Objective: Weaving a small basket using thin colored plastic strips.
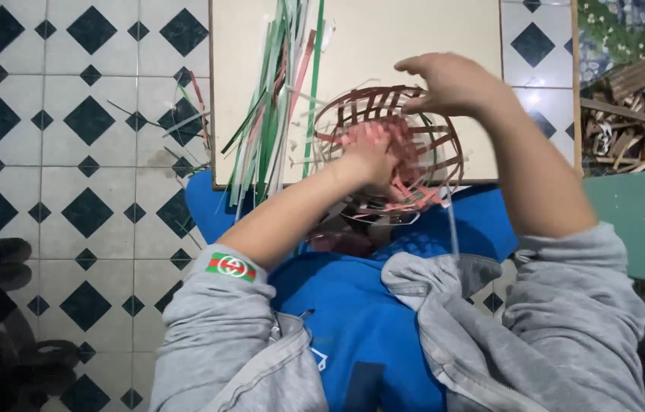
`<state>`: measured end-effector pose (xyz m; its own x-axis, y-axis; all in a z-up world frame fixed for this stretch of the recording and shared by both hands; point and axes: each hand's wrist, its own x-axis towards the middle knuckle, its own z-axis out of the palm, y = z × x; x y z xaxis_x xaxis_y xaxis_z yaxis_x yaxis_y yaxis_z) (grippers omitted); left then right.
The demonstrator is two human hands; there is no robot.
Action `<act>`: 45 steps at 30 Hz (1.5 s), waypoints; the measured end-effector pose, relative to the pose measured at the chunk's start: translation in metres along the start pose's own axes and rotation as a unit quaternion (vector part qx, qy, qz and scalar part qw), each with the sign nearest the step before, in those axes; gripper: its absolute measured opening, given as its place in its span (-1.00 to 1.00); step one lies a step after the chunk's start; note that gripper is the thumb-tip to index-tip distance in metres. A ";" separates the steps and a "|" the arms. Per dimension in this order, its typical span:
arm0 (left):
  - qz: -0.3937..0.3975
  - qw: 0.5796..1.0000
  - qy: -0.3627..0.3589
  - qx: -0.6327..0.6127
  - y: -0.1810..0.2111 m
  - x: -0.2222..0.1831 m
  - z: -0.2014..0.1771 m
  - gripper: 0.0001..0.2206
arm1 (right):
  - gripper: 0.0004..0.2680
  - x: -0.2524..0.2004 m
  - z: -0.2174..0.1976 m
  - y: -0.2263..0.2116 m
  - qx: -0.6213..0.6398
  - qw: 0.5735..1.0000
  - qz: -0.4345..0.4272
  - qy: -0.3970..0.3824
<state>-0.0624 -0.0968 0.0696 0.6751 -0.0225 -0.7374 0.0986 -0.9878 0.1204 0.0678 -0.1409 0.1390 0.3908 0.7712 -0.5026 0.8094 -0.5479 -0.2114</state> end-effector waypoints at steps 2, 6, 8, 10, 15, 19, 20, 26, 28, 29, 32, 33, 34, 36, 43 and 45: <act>0.013 0.999 -0.010 -0.045 0.001 -0.009 -0.009 -0.23 | -0.58 0.038 0.026 0.032 -0.016 1.000 0.018 0.018; 0.060 0.996 0.033 -0.057 -0.004 0.029 0.004 -0.28 | -0.75 0.036 0.026 0.053 0.052 0.998 0.035 -0.003; 0.121 0.982 0.132 -0.066 -0.005 0.013 -0.004 -0.37 | -0.78 0.030 0.020 0.074 0.038 0.999 0.034 0.014; 0.185 0.954 0.226 -0.071 -0.006 -0.012 -0.016 -0.39 | -0.80 0.014 0.010 0.095 0.028 0.998 0.039 0.031; 0.295 0.830 0.451 -0.142 -0.020 -0.088 -0.054 -0.67 | -0.93 -0.047 -0.016 0.133 0.281 0.949 0.007 0.142; 0.318 0.794 0.506 -0.114 -0.021 -0.085 -0.072 -0.73 | -0.87 -0.052 0.030 0.167 0.387 0.898 0.068 0.198; 0.295 0.808 0.497 -0.115 -0.020 -0.071 -0.073 -0.76 | -0.79 -0.046 0.057 0.173 0.471 0.853 0.081 0.209; 0.133 0.945 0.270 -0.125 -0.001 0.047 -0.028 -0.82 | -0.64 -0.058 0.147 0.093 0.625 0.744 0.150 0.182; 0.156 0.922 0.340 -0.096 -0.005 0.106 0.017 -0.87 | -0.61 -0.043 0.184 0.100 0.691 0.689 0.095 0.195; 0.133 0.939 0.299 -0.107 -0.007 0.125 0.034 -0.82 | -0.64 -0.041 0.190 0.100 0.715 0.668 0.091 0.186; 0.062 0.949 0.279 -0.136 0.011 0.189 0.068 -0.70 | -0.77 -0.033 0.203 0.121 0.730 0.652 0.091 0.184; 0.011 0.940 0.307 -0.149 0.014 0.211 0.072 -0.63 | -0.82 -0.025 0.204 0.130 0.720 0.661 0.089 0.194; 0.009 0.940 0.308 -0.147 0.015 0.188 0.061 -0.63 | -0.82 -0.018 0.202 0.133 0.720 0.661 0.086 0.193; 0.032 0.936 0.330 -0.120 0.020 0.138 0.044 -0.75 | -0.87 -0.005 0.199 0.140 0.693 0.691 0.101 0.178; -0.001 0.942 0.256 -0.216 0.025 0.166 0.063 -0.68 | -0.85 0.005 0.174 0.120 0.660 0.730 0.110 0.138; -0.045 0.951 0.222 -0.209 0.029 0.160 0.059 -0.63 | -0.85 0.005 0.173 0.114 0.689 0.697 0.128 0.151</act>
<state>0.0053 -0.1381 -0.0844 0.8831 0.2189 -0.4149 0.3903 -0.8334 0.3912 0.0863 -0.2561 -0.0323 0.6880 0.5095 -0.5168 -0.4124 -0.3115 -0.8561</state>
